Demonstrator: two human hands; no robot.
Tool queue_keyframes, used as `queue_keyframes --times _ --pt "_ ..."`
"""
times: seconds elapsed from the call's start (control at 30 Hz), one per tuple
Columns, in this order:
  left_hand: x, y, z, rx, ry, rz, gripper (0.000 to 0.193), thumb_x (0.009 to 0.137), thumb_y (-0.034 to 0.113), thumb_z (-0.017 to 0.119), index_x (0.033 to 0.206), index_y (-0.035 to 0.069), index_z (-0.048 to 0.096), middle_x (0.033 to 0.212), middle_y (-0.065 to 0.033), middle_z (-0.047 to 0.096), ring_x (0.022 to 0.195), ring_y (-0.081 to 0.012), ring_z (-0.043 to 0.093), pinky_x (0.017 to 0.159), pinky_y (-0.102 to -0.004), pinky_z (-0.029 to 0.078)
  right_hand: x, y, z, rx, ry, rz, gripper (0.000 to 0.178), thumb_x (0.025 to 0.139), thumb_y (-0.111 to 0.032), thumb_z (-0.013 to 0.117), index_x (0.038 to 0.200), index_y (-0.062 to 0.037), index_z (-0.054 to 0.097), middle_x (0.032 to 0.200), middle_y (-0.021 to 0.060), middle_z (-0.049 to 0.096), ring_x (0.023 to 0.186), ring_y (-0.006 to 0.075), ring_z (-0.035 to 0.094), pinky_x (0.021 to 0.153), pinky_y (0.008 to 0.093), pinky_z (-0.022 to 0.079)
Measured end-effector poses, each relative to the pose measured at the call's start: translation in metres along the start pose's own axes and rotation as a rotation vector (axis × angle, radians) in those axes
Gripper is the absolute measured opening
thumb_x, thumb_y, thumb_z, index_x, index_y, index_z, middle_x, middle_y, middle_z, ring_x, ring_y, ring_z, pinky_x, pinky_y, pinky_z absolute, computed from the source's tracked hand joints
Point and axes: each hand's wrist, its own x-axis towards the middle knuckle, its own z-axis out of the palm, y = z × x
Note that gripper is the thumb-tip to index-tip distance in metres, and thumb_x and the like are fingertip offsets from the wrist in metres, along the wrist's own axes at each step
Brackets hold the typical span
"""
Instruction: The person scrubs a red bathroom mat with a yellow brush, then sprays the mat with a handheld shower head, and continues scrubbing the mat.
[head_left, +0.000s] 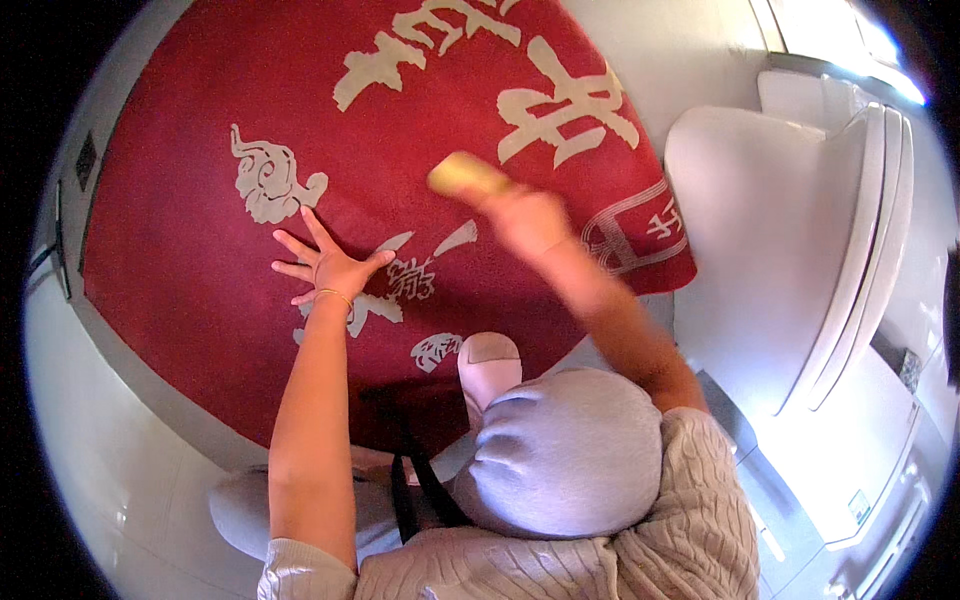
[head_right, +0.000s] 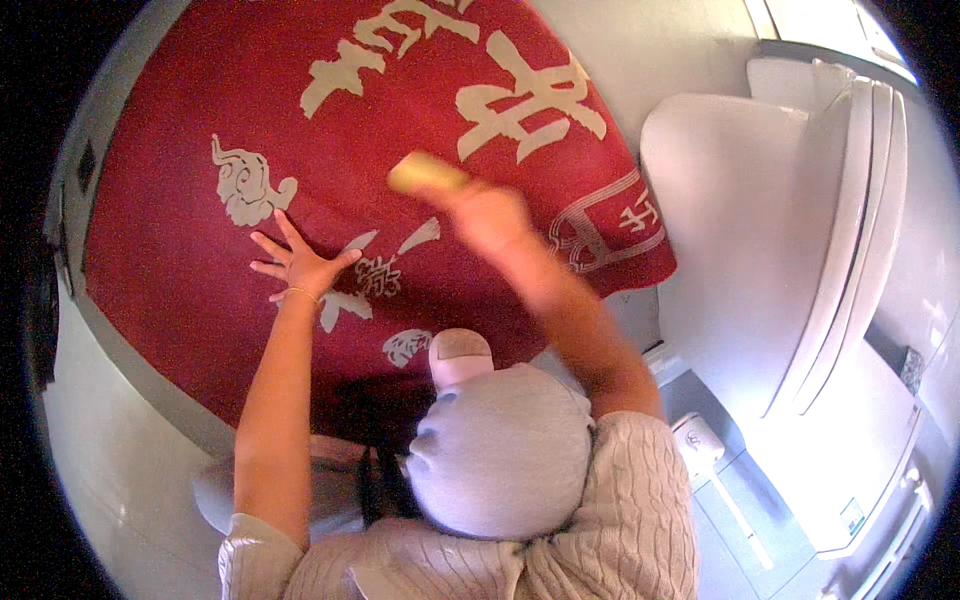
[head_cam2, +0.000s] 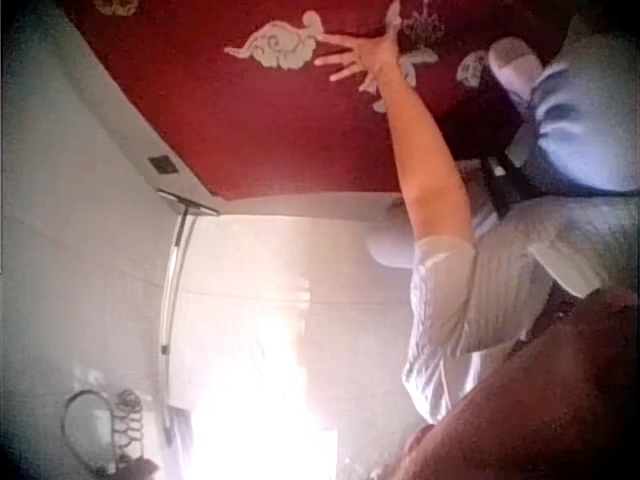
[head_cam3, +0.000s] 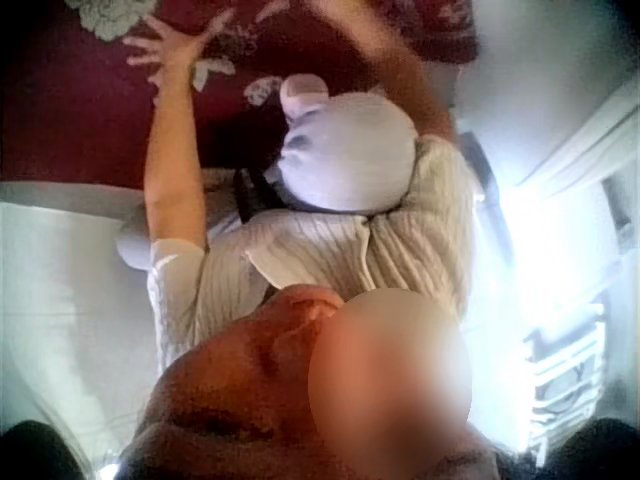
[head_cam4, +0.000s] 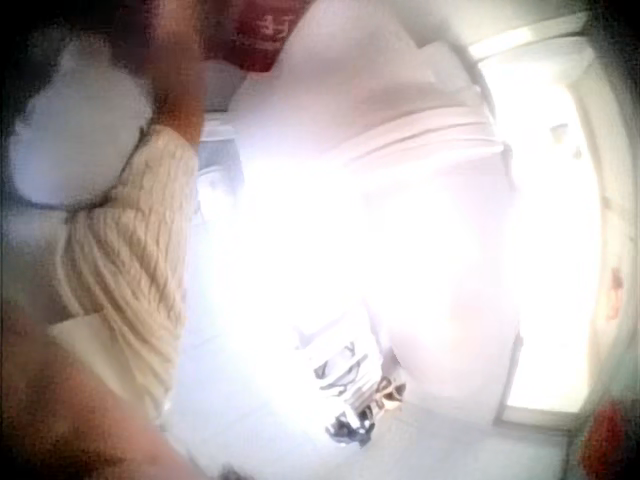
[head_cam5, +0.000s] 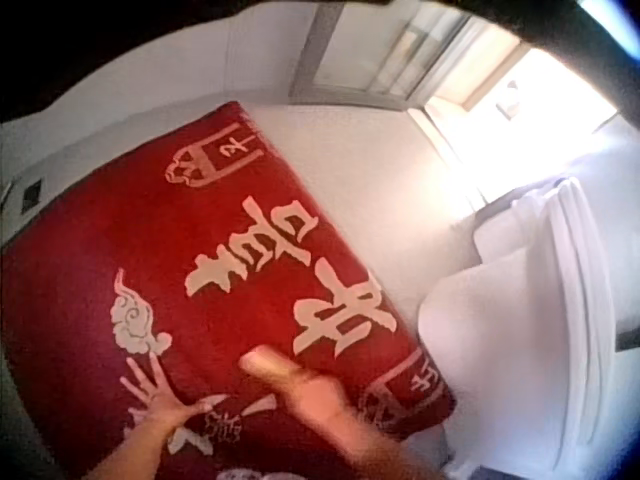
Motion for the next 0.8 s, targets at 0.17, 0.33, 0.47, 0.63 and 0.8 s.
queue_keyframes --times 0.17,0.33,0.47,0.63,0.8 --pt "-0.007 0.014 0.005 -0.009 -0.024 0.03 0.148 0.053 0.054 0.092 0.152 0.039 -0.018 0.157 -0.0135 -0.033 0.141 -0.0515 -0.025 0.1 -0.0835 0.01 -0.03 0.177 0.002 0.849 0.525 0.632 0.04 0.101 -0.038 0.05 0.109 -0.0022 0.068 0.085 0.0137 0.07 0.074 0.0189 0.065 0.068 0.0381 0.052" --pt "-0.009 0.007 0.0 -0.011 0.002 0.021 0.147 0.054 0.052 0.092 0.153 0.038 -0.016 0.157 -0.0139 -0.033 0.142 -0.0517 -0.024 0.1 -0.0833 0.01 -0.034 -0.019 0.052 0.494 0.266 0.277 0.047 0.096 -0.014 0.048 0.138 -0.0328 0.052 0.08 0.0237 0.064 0.073 0.0395 0.067 0.065 0.052 0.054" --pt "-0.007 0.004 0.003 -0.002 0.017 0.03 0.147 0.054 0.053 0.092 0.153 0.038 -0.015 0.157 -0.0144 -0.031 0.142 -0.0521 -0.024 0.1 -0.0837 0.011 -0.051 -0.034 0.039 0.222 -0.088 -0.006 0.048 0.095 -0.017 0.051 0.138 -0.0383 0.05 0.08 0.0169 0.066 0.072 0.033 0.069 0.064 0.0477 0.056" --pt "-0.001 0.0 0.003 0.01 0.034 0.032 0.147 0.054 0.055 0.091 0.153 0.038 -0.016 0.157 -0.0147 -0.031 0.141 -0.0528 -0.024 0.099 -0.084 0.012 -0.055 0.12 -0.006 1.236 0.456 0.713 0.036 0.104 -0.026 0.043 0.137 -0.0199 0.055 0.107 0.0108 0.069 0.087 0.0174 0.067 0.076 0.0353 0.054" --pt "-0.007 0.007 0.007 0.019 0.016 0.042 0.148 0.053 0.056 0.091 0.152 0.038 -0.018 0.157 -0.0142 -0.033 0.141 -0.0529 -0.024 0.099 -0.084 0.012 -0.034 0.026 0.056 0.708 0.555 0.496 0.039 0.1 -0.016 0.047 0.138 -0.0208 0.054 0.099 0.0262 0.066 0.088 0.0343 0.068 0.08 0.045 0.053"
